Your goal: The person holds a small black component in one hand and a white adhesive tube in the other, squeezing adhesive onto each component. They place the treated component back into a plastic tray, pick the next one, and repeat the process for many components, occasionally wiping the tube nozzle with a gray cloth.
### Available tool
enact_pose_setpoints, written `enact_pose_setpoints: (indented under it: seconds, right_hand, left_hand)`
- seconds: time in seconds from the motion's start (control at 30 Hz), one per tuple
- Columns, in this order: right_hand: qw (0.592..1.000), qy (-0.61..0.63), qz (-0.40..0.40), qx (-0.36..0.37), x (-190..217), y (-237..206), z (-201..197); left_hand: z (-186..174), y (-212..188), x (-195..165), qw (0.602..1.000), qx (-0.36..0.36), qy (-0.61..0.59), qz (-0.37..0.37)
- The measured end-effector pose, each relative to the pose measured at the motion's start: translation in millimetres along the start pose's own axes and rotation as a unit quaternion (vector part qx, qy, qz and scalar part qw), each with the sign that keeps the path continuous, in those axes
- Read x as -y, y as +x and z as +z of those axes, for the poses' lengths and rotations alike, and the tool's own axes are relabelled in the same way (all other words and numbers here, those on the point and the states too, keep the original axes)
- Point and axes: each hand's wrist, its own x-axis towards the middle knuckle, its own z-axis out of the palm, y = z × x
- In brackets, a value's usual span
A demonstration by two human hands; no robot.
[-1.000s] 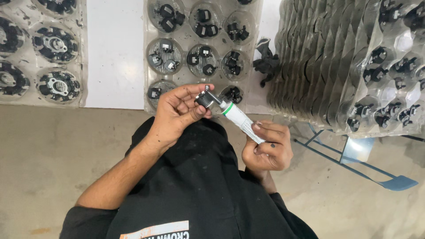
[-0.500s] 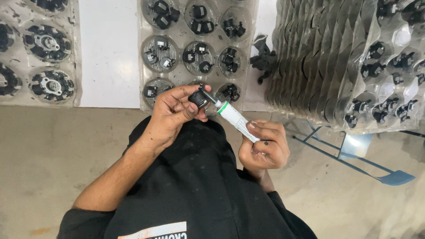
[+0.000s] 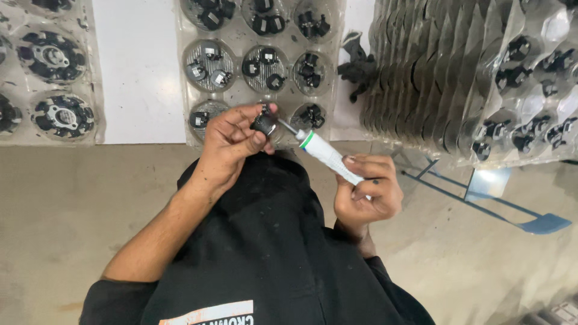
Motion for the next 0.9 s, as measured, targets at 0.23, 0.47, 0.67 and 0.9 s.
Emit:
enact_pose_setpoints:
  seconds: [0.23, 0.47, 0.67, 0.9]
  right_hand:
    - [0.993, 0.000, 0.065, -0.096, -35.6, -21.4, -16.9]
    - [0.996, -0.023, 0.065, -0.062, -72.9, -33.5, -62.6]
    - [0.998, -0.036, 0.046, -0.035, -110.6, -26.2, -115.0]
    - [0.999, -0.018, 0.028, -0.027, -160.0, -19.4, -183.1]
  left_hand:
    - [-34.3, 53.0, 54.5, 0.946, -0.062, 0.317, 0.017]
    - [-28.1, 56.6, 130.3, 0.638, -0.063, 0.747, 0.173]
    - [-4.1, 70.9, 180.6, 0.569, -0.063, 0.811, 0.117]
    - [60.0, 75.9, 218.2, 0.620, -0.043, 0.770, 0.147]
